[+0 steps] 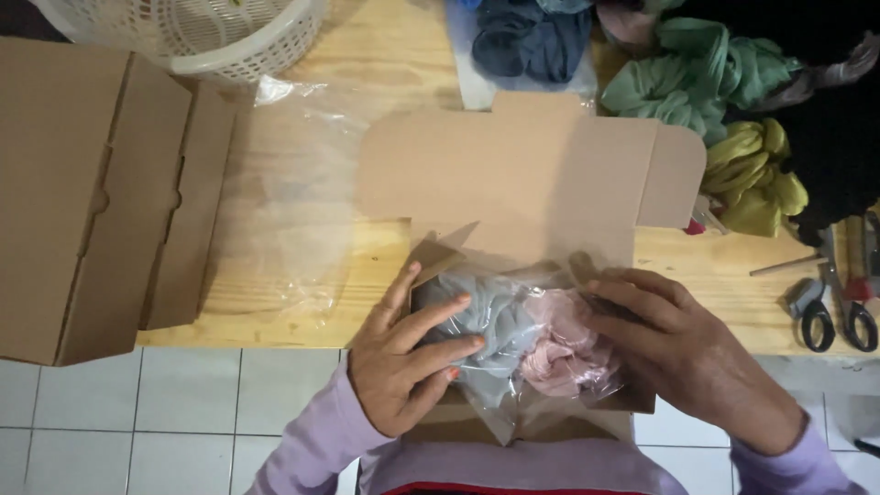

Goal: The person places packaged scrunchies into a cardboard box and then folds another cardboard box into shape.

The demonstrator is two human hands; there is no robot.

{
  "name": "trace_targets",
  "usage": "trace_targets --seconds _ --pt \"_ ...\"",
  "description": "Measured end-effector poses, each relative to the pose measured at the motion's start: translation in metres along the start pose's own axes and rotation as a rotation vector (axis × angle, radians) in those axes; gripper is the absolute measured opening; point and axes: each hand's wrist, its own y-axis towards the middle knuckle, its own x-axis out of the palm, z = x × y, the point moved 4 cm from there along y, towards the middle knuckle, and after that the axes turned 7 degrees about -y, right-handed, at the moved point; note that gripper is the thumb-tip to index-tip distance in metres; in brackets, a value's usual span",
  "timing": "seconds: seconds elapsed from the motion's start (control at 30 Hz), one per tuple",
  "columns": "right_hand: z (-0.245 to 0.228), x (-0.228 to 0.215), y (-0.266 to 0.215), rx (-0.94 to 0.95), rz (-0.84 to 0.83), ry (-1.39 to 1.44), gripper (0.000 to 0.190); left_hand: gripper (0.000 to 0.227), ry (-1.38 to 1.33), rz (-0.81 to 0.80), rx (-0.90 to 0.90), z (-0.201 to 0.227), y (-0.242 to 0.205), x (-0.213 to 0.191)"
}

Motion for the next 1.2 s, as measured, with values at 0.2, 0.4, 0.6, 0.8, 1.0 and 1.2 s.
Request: trace_targets --seconds 0.2,0.4,0.6,0.8,1.0,1.2 --pt "-0.011 -0.013 0.001 -0.098 -0.170 -0.117 0.066 0.066 0.141 -0.136 -0.084 0.008 0.001 -0.010" --pt "-0.003 0.008 -0.028 -0.035 -0.439 -0.208 0.168 0.103 0.424 -0.147 -0.040 0.009 -0.010 -0.005" --pt "-0.007 0.006 -0.024 -0.232 -0.291 -0.676 0.142 0.100 0.579 -0.489 -0.102 -0.003 -0.026 0.008" --pt "-0.015 0.021 -0.033 -0.100 -0.222 -0.577 0.147 0.090 0.586 -0.416 -0.042 0.002 -0.019 0.005" --pt "-0.016 0.024 -0.037 -0.098 -0.212 -0.627 0.157 0.064 0.610 -0.317 0.013 0.006 -0.018 0.004" --pt "-0.010 0.023 -0.038 -0.110 -0.231 -0.605 0.153 0.125 0.451 -0.460 -0.082 0.003 -0.018 -0.001"
